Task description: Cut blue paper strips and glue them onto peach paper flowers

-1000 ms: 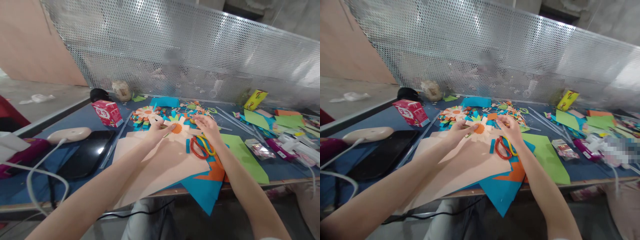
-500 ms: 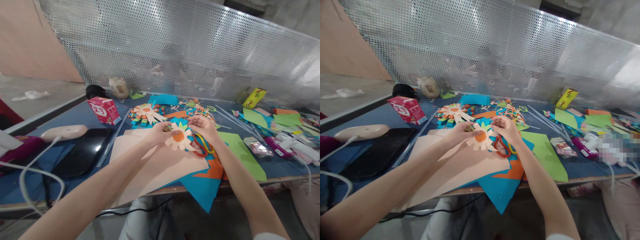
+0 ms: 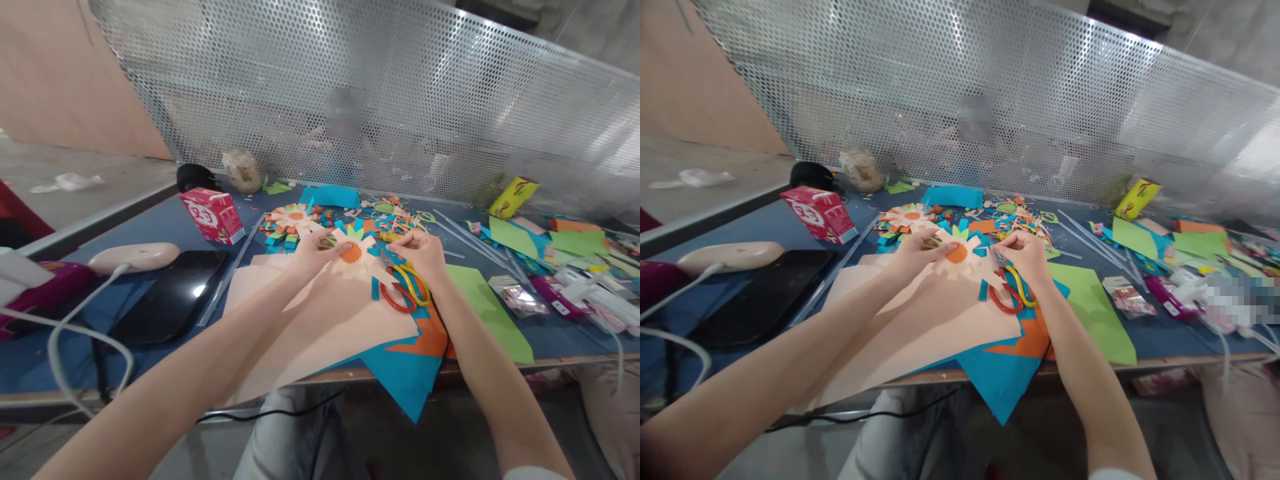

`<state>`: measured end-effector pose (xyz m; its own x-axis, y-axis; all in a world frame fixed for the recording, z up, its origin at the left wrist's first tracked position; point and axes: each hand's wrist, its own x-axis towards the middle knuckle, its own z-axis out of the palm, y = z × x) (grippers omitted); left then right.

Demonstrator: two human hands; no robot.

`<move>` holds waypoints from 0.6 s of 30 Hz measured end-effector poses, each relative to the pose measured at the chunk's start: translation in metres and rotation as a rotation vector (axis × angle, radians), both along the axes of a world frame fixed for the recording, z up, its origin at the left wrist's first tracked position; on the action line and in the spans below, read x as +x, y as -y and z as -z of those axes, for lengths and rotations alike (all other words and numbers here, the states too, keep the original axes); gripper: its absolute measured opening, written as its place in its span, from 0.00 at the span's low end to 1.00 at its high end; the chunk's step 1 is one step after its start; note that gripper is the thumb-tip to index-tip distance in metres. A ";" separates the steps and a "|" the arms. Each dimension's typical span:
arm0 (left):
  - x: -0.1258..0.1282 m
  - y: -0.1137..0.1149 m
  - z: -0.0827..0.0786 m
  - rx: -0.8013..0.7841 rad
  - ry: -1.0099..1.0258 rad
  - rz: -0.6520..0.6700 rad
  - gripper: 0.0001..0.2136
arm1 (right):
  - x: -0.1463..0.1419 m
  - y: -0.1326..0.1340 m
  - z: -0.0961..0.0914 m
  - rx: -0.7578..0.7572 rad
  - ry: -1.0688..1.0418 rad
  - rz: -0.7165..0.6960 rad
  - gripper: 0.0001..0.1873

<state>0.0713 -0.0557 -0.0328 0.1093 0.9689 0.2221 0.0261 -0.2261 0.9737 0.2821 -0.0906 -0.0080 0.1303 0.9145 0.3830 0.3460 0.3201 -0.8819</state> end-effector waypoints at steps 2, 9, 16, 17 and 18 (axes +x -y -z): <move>-0.001 -0.002 0.000 0.035 0.029 -0.021 0.15 | 0.000 0.000 0.001 -0.015 0.043 -0.011 0.14; -0.001 0.003 -0.003 0.140 0.015 -0.037 0.13 | -0.010 0.000 0.012 0.082 0.226 -0.132 0.24; 0.003 0.011 -0.005 0.197 -0.097 0.036 0.11 | -0.015 -0.001 0.019 0.119 0.190 -0.093 0.22; 0.003 0.011 -0.005 0.186 -0.098 0.033 0.11 | -0.015 -0.001 0.018 0.110 0.185 -0.096 0.22; 0.004 0.011 -0.005 0.167 -0.088 0.018 0.11 | -0.014 -0.001 0.018 0.098 0.179 -0.104 0.22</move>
